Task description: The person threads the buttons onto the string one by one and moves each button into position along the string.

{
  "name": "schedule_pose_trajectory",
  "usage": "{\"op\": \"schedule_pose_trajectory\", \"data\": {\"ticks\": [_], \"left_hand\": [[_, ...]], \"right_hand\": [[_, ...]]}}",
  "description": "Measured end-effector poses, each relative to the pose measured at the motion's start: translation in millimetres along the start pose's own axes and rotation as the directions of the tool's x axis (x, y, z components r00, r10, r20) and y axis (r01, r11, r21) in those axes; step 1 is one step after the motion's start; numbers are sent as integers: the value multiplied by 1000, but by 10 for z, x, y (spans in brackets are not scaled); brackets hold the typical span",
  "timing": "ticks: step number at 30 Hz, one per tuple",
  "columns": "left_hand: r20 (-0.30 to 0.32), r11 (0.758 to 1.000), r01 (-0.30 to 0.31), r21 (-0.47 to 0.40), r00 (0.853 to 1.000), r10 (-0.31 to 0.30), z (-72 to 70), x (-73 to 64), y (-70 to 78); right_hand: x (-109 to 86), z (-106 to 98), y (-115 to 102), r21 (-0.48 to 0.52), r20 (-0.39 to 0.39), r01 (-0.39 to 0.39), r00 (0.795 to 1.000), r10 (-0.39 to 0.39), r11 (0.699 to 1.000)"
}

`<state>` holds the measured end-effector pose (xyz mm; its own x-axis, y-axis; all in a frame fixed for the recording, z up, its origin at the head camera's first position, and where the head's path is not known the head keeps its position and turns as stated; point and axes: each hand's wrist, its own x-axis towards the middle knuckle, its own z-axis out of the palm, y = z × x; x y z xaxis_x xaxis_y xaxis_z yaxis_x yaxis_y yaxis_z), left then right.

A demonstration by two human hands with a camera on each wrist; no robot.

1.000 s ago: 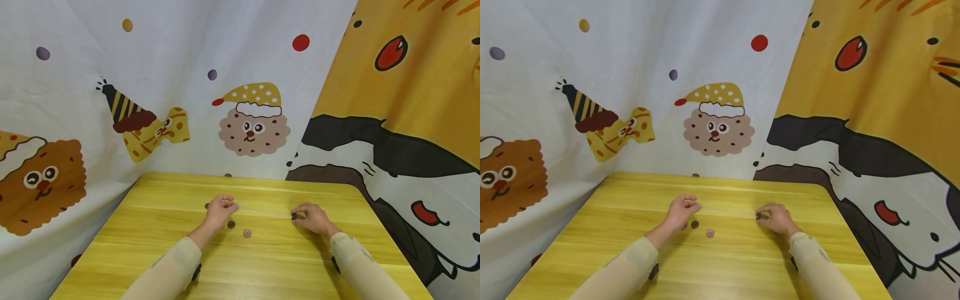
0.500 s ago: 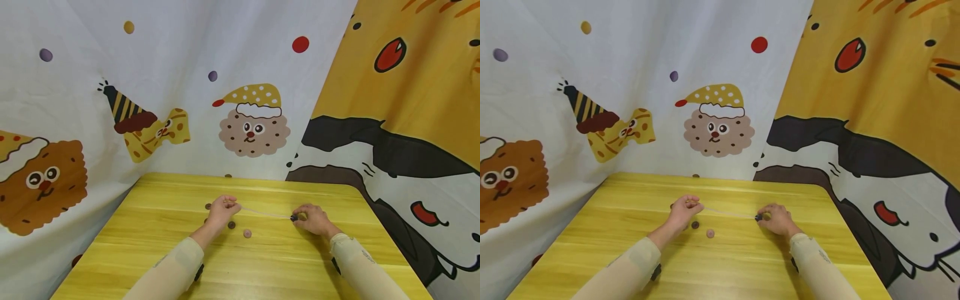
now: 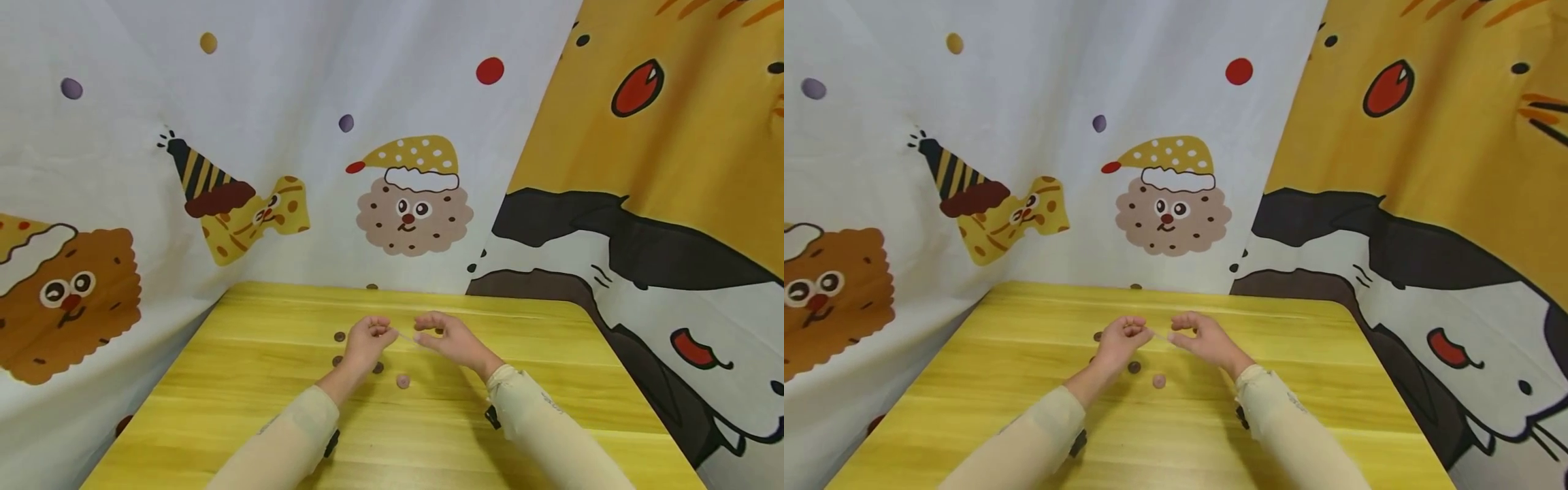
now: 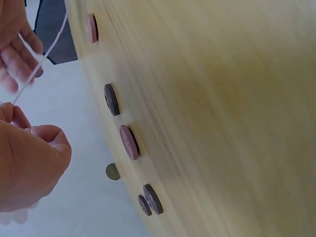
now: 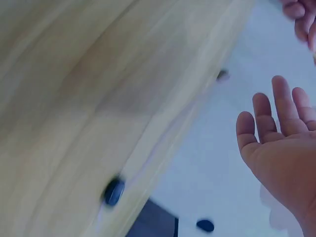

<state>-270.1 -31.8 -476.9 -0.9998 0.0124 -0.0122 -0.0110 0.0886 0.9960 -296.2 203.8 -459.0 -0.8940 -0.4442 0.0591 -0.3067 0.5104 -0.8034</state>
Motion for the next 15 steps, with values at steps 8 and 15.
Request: {"op": "schedule_pose_trajectory", "data": {"ticks": [8, 15], "left_hand": [[5, 1000, -8, -30, 1000, 8, 21, 16, -3], [-6, 999, -9, -49, 1000, 9, -2, 18, 3]], "right_hand": [[108, 256, -62, 110, 56, -24, 998, 18, 994], [100, 307, -54, 125, -25, -44, 999, 47, 991]]}}
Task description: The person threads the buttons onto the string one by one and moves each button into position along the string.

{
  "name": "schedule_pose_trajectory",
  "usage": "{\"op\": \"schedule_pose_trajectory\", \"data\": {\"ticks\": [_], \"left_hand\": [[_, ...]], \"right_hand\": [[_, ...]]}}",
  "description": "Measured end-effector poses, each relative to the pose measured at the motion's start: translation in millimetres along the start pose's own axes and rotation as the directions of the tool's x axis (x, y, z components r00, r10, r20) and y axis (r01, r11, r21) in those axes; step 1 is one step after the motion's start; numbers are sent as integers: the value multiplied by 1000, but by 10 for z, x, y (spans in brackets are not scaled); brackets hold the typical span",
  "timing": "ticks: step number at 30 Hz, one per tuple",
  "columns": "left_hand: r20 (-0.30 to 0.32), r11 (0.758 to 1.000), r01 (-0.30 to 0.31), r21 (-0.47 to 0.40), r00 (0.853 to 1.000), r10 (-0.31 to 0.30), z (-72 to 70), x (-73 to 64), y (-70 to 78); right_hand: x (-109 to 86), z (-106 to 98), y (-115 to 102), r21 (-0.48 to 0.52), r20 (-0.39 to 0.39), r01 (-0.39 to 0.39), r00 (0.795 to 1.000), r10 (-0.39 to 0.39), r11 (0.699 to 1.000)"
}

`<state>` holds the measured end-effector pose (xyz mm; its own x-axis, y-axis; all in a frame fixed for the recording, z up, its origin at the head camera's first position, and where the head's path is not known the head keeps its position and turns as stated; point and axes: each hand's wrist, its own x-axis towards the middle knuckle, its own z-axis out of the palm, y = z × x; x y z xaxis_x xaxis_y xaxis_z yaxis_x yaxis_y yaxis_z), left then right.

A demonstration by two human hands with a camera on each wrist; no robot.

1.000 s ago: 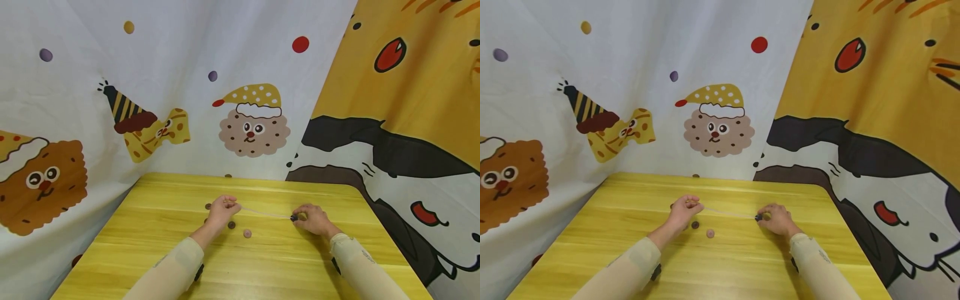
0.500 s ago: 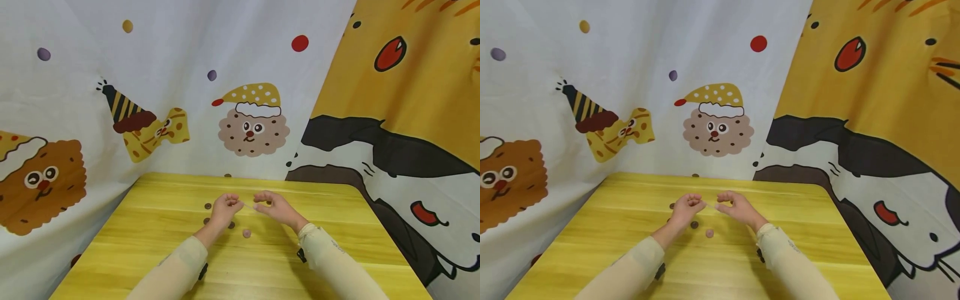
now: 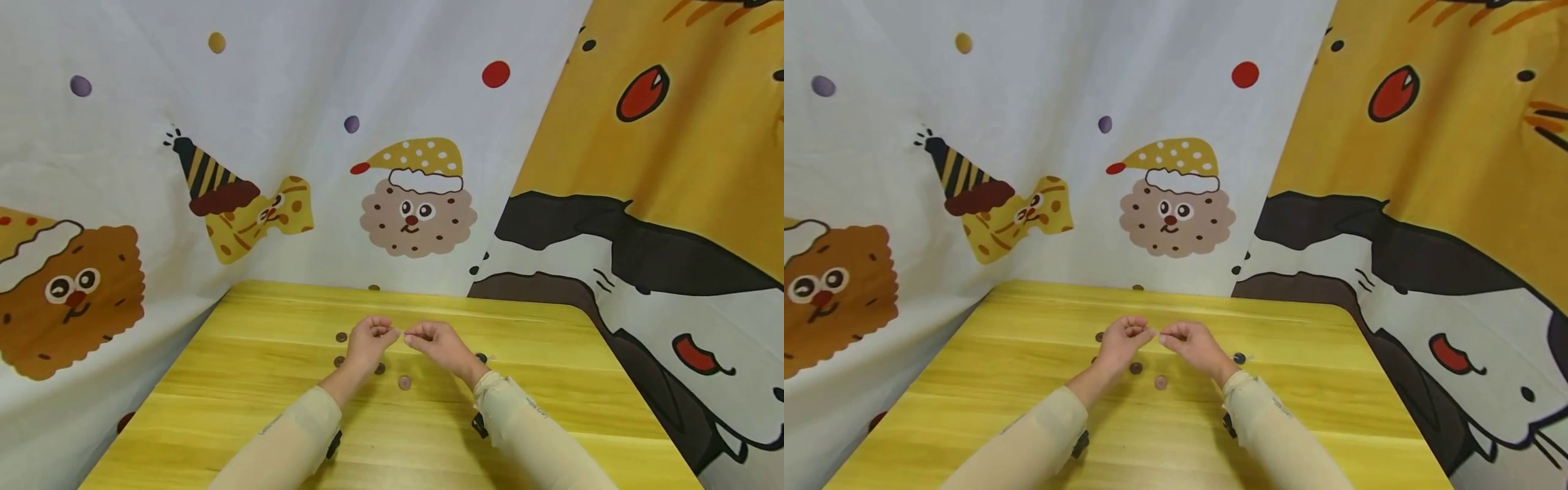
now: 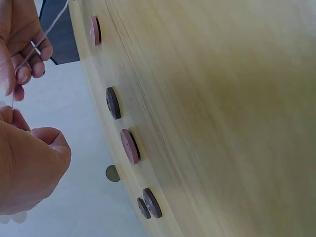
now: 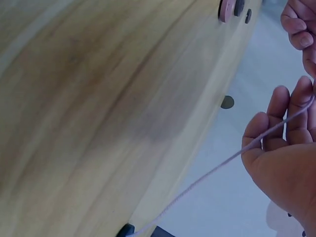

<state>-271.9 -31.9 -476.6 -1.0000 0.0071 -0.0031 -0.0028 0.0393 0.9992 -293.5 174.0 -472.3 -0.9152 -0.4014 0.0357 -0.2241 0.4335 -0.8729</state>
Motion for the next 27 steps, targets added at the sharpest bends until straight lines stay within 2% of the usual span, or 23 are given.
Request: {"op": "schedule_pose_trajectory", "data": {"ticks": [11, 14, 17, 19, 21, 24, 27], "left_hand": [[-9, 1000, 7, 18, 1000, -7, -21, -22, -36], [-18, 996, 0, 92, 1000, 2, -84, -17, -71], [-5, 975, -21, 221, 1000, 22, -186, -33, -96], [47, 954, -40, 298, 999, 27, -251, -50, -109], [132, 941, -54, 335, 991, 10, -295, -72, -119], [268, 927, -89, 363, 963, -12, -311, -108, -148], [354, 911, -112, 397, 935, -39, -268, -146, -187]], "right_hand": [[-5, 34, 46, 12, -49, -6, 999, 7, 1000], [-21, 20, 52, 2, -50, -14, 999, 14, 1000], [-47, -18, 76, 3, -51, -39, 998, 40, 999], [-70, -57, 96, 8, -54, -63, 997, 64, 998], [-92, -101, 121, 11, -60, -85, 995, 86, 996], [-126, -164, 158, 16, -57, -100, 993, 101, 995], [-166, -220, 189, 22, -34, -93, 995, 94, 995]]}}
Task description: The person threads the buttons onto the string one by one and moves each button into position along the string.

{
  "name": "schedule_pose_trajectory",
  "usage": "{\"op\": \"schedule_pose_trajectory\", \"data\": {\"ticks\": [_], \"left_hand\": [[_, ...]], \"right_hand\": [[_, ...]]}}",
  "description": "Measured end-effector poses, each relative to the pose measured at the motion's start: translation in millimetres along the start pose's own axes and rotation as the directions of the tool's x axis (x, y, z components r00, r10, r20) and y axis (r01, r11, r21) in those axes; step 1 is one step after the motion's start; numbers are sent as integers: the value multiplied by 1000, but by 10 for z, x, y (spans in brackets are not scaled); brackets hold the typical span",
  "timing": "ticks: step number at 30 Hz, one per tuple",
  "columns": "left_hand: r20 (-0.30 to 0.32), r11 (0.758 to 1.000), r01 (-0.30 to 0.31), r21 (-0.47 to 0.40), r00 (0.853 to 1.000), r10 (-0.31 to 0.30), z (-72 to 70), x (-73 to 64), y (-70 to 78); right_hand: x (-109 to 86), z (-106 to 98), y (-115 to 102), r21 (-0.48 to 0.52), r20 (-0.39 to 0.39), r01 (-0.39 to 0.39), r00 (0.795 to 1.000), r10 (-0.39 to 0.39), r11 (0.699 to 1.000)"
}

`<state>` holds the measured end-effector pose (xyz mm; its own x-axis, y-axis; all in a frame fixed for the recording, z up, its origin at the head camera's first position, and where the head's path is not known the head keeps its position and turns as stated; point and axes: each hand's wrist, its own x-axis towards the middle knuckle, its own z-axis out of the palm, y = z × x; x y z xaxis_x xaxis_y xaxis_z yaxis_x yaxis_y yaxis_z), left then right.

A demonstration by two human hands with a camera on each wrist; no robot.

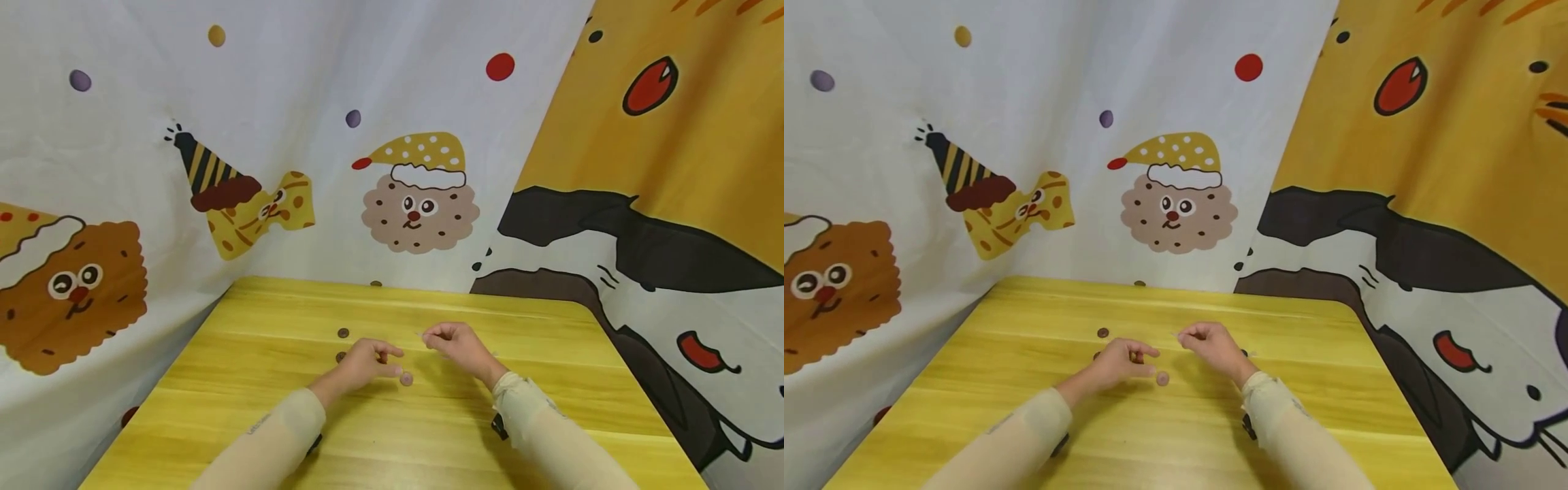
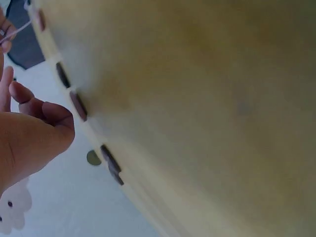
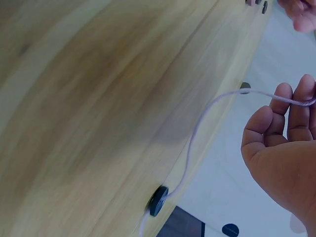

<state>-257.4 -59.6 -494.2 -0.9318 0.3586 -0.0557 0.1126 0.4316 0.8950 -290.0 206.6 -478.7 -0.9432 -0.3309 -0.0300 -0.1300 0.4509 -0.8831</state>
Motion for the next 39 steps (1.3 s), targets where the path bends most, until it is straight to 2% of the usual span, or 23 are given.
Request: {"op": "schedule_pose_trajectory", "data": {"ticks": [3, 6, 9, 11, 14, 17, 21, 24, 31, 35, 37, 39], "left_hand": [[20, 998, -14, 66, 1000, 13, 76, -15, 4], [-11, 981, -50, 186, 999, 53, 143, -17, 8], [-49, 939, -77, 336, 994, 99, 202, -17, -8], [-70, 912, -78, 404, 991, 116, 243, -9, -17], [-101, 887, -69, 456, 987, 128, 299, 15, -35], [-114, 879, -71, 471, 983, 140, 340, 45, -39], [-107, 888, -83, 453, 983, 147, 362, 57, -18], [-116, 896, -68, 439, 985, 131, 374, 44, 4], [-148, 885, -96, 456, 972, 181, 399, 2, 43], [-139, 922, -89, 378, 979, 151, 367, 20, 51], [-154, 954, -56, 293, 983, 105, 316, 45, 64], [-201, 982, -17, 191, 978, 56, 245, 83, 88]], "right_hand": [[-32, -43, 35, 1, 29, 12, 1000, -12, 1000], [-57, -77, 64, 7, 44, 22, 999, -22, 1000], [-68, -90, 90, 26, 55, 23, 998, -24, 999], [-74, -92, 100, 33, 57, 28, 998, -30, 999], [-82, -84, 112, 31, 62, 28, 998, -30, 999], [-80, -78, 116, 19, 67, 33, 997, -35, 999], [-64, -74, 107, 13, 70, 37, 997, -38, 999], [-61, -66, 103, 17, 67, 33, 997, -34, 999], [-69, -45, 116, 22, 61, 35, 997, -36, 999], [-53, -48, 91, 8, 62, 37, 997, -37, 999], [-41, -45, 62, 5, 58, 27, 998, -27, 1000], [-29, -33, 24, 6, 43, 15, 999, -15, 1000]]}}
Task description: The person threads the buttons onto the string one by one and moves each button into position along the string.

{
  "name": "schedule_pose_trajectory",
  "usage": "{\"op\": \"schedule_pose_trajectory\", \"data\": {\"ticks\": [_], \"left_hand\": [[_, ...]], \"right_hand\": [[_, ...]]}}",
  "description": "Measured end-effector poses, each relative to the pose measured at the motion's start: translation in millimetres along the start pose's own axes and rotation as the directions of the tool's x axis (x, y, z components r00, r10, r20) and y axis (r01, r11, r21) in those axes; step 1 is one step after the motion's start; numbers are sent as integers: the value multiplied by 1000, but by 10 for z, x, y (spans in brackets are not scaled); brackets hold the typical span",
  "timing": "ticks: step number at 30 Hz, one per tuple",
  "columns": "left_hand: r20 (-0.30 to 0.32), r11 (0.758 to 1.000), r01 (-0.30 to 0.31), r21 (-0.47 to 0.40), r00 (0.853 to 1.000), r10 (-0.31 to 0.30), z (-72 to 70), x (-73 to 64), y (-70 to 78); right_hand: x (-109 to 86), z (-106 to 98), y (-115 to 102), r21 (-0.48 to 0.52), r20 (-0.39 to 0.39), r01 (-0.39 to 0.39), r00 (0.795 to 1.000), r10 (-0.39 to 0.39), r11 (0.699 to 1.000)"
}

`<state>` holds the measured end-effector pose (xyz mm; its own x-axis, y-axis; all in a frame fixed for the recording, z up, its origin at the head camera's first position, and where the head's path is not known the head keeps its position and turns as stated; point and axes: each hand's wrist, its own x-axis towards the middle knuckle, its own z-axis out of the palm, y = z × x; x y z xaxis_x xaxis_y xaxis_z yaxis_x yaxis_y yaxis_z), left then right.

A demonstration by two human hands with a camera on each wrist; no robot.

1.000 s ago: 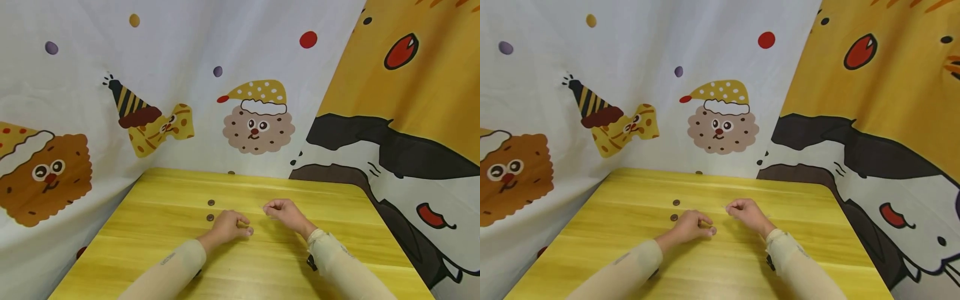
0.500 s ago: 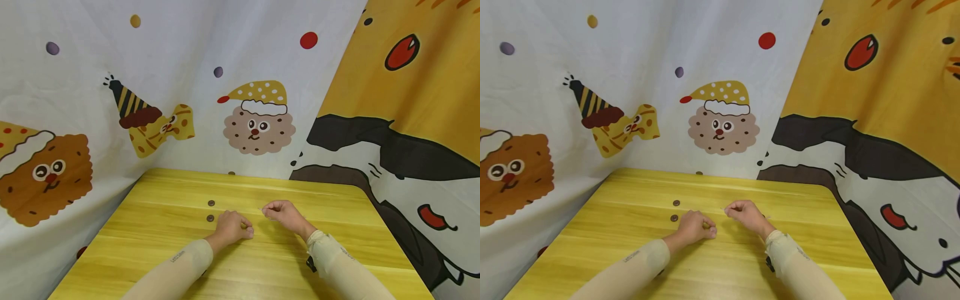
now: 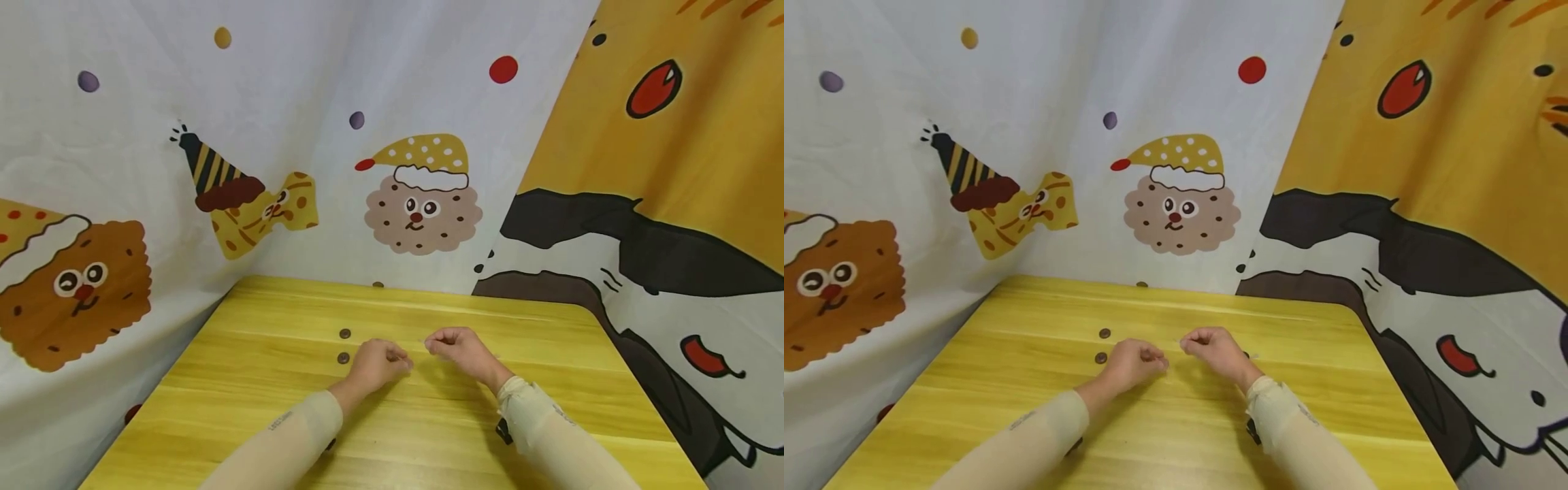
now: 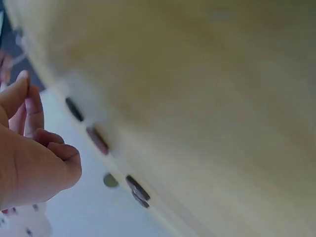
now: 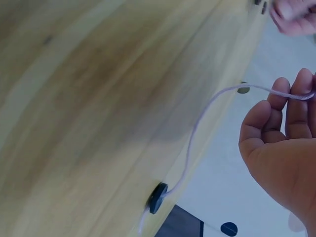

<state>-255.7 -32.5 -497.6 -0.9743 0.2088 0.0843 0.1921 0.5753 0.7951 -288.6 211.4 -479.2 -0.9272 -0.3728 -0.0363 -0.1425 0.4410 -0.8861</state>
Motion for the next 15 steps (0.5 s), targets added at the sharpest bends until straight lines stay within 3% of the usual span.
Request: {"op": "schedule_pose_trajectory", "data": {"ticks": [3, 6, 10, 15], "left_hand": [[-107, 985, 79, -151, 990, -96, -112, 89, 43], [-205, 954, 113, -278, 963, -173, -181, 161, 89], [-279, 927, 104, -360, 936, -213, -178, 209, 122], [-332, 921, 102, -376, 913, -236, -123, 220, 127]], "right_hand": [[40, 50, -64, 11, -51, -18, 999, 19, 1000], [91, 123, -138, 32, -106, -15, 994, 19, 999], [163, 219, -212, 34, -167, 8, 986, -2, 999], [212, 297, -269, -1, -218, 13, 976, -13, 1000]]}}
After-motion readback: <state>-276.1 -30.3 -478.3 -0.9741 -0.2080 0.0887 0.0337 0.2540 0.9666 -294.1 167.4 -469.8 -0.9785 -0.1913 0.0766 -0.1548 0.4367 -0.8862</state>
